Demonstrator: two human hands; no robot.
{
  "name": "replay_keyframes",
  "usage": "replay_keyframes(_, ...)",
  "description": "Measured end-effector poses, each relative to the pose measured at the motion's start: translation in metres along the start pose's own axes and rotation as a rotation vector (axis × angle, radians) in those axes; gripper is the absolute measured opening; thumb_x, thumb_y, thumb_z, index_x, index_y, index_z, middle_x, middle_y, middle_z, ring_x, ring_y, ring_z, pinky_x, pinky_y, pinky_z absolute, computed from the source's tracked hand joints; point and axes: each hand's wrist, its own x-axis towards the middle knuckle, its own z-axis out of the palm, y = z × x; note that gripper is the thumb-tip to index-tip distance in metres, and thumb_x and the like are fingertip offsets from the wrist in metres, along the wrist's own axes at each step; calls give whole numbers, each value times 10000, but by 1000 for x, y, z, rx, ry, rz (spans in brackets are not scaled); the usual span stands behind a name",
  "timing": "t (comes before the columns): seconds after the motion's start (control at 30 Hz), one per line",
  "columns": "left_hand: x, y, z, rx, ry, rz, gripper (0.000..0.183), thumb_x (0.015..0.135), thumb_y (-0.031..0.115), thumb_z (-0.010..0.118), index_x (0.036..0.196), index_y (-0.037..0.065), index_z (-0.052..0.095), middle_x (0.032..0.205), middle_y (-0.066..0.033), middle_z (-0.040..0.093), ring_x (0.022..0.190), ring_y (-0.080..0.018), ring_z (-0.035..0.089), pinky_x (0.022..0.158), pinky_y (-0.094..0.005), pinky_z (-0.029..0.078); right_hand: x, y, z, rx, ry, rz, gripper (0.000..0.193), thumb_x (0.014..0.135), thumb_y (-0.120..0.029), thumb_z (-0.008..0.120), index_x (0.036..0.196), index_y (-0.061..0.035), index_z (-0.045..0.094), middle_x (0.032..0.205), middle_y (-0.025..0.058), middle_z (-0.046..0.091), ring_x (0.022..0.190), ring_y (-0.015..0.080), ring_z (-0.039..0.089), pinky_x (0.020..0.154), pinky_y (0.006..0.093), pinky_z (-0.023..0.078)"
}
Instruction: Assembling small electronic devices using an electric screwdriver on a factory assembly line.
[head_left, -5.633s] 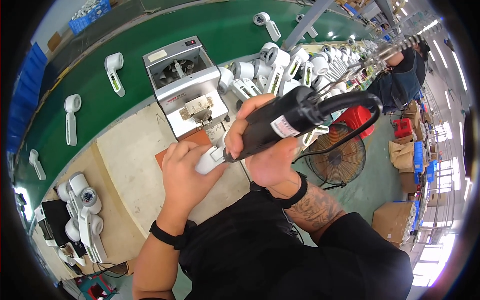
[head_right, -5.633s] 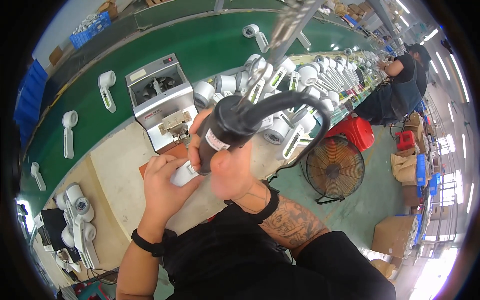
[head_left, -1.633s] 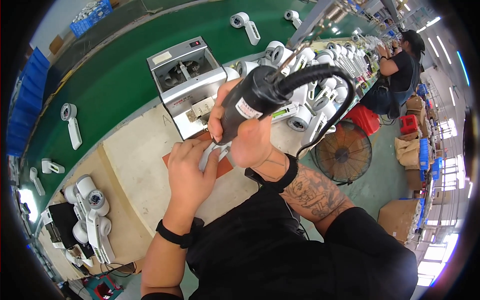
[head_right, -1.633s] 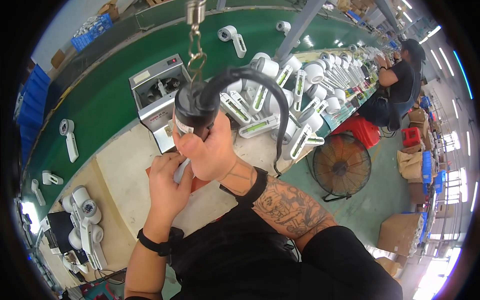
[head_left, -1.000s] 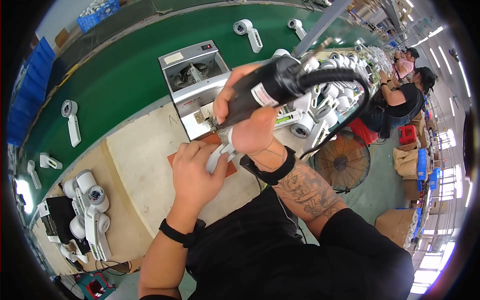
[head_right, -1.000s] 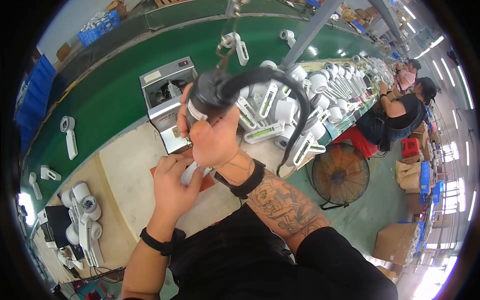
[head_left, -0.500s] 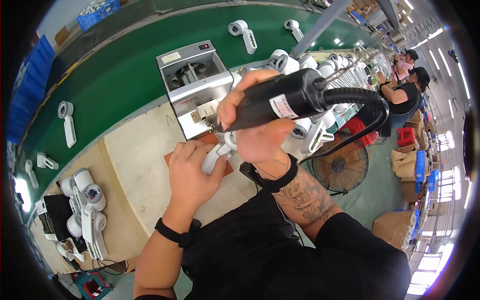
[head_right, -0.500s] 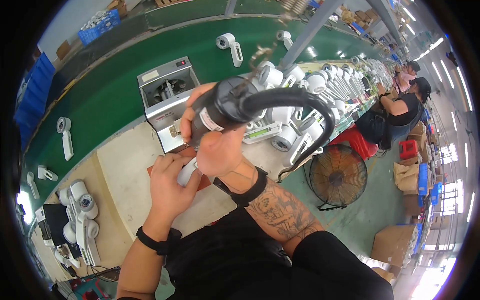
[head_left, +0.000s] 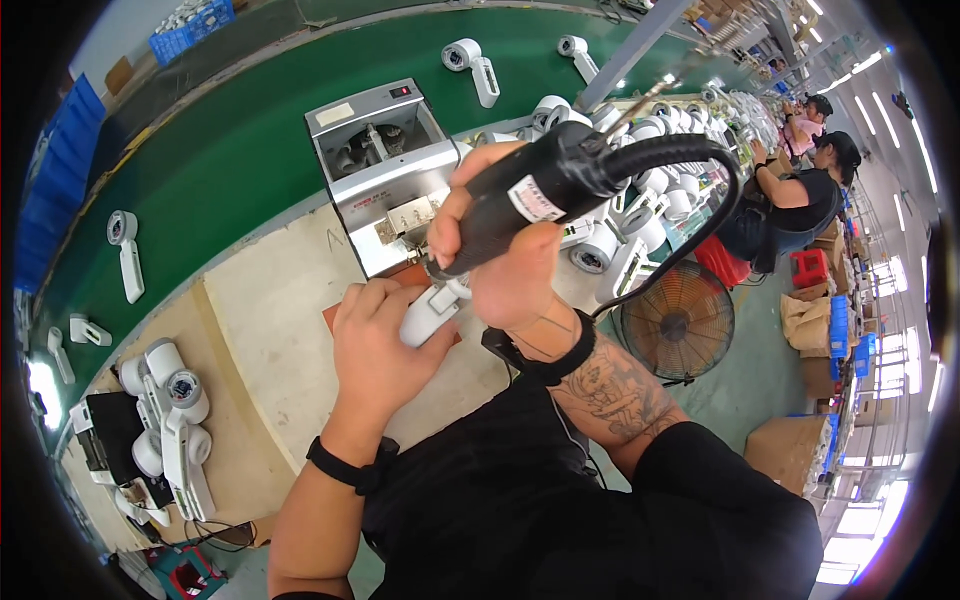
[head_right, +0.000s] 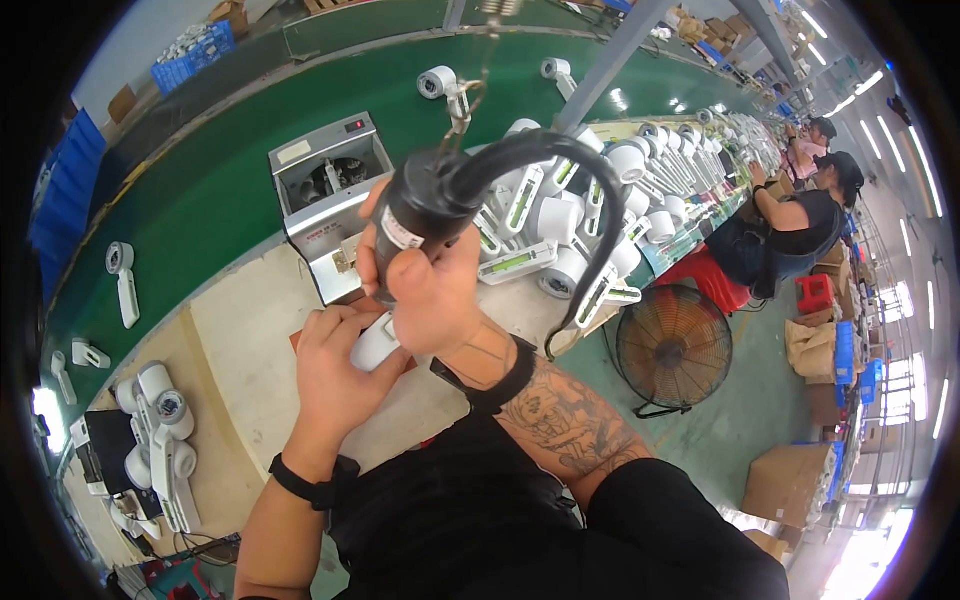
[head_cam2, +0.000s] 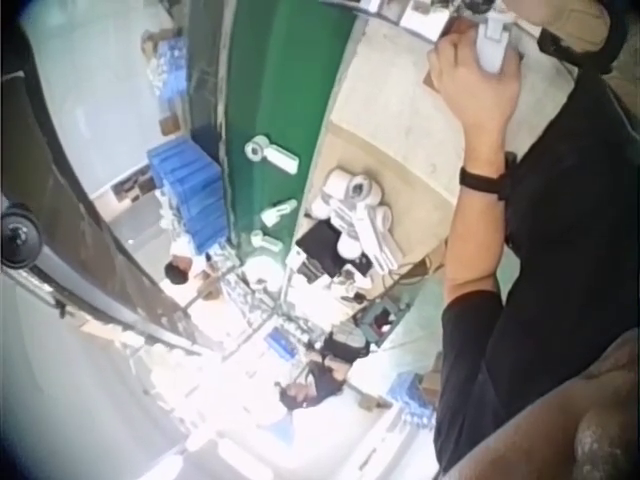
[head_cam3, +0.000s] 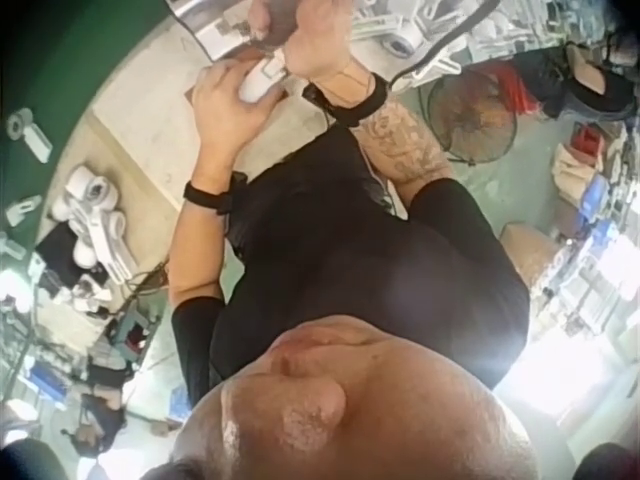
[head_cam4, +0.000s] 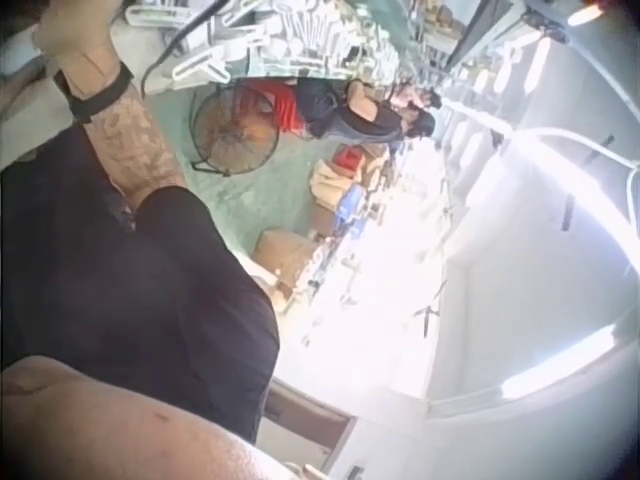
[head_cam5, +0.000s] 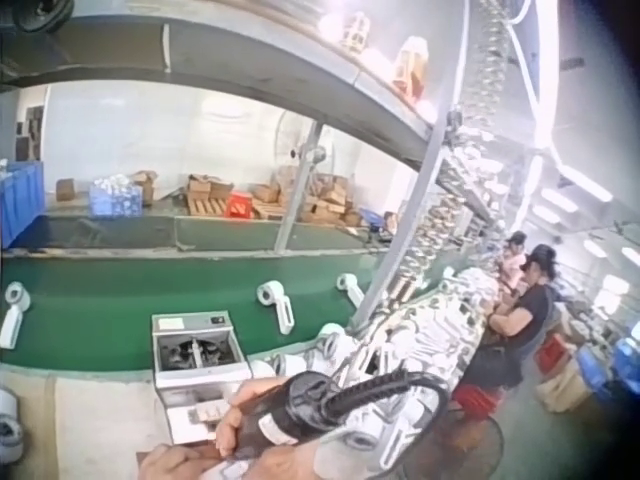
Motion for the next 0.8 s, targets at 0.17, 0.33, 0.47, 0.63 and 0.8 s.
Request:
replay_keyframes(0.17,0,-3,4,14,4,-15,391,688,186,955,1030,68,808,981,-52,690,942,-298,647,840,-422,541,-16,-27,-9,-253,-3,58,1039,879,-976,503,1267,-12,485,723,85,597,625,168,580,630,329,498)
replay_keyframes(0.33,1,1,4,1,-19,-40,390,692,170,957,1037,66,808,991,-49,689,960,-294,648,851,-418,538,-20,-37,-14,-258,-6,66,1030,905,-966,470,1274,-5,478,730,87,598,631,168,580,637,333,502)
replay_keyframes(0.47,0,2,4,16,-20,-37,396,690,177,959,1038,63,807,1003,-53,695,967,-296,650,861,-420,540,-23,-34,-15,-250,-21,75,1015,913,-955,477,1277,-7,473,742,85,603,643,165,585,643,327,504)
replay_keyframes(0.63,-1,1,6,16,-15,-37,408,686,182,961,1041,59,802,1013,-57,701,977,-302,648,871,-426,539,-39,-17,-14,-74,71,76,1002,815,-853,763,1227,32,535,856,39,616,698,85,604,603,251,469)
replay_keyframes(0.8,-2,4,4,22,-30,-31,413,676,198,976,1022,65,794,1005,-49,708,981,-312,648,874,-432,537,-41,-23,-11,-164,-68,149,995,816,-904,705,1219,-24,476,758,85,621,672,156,585,634,304,473)
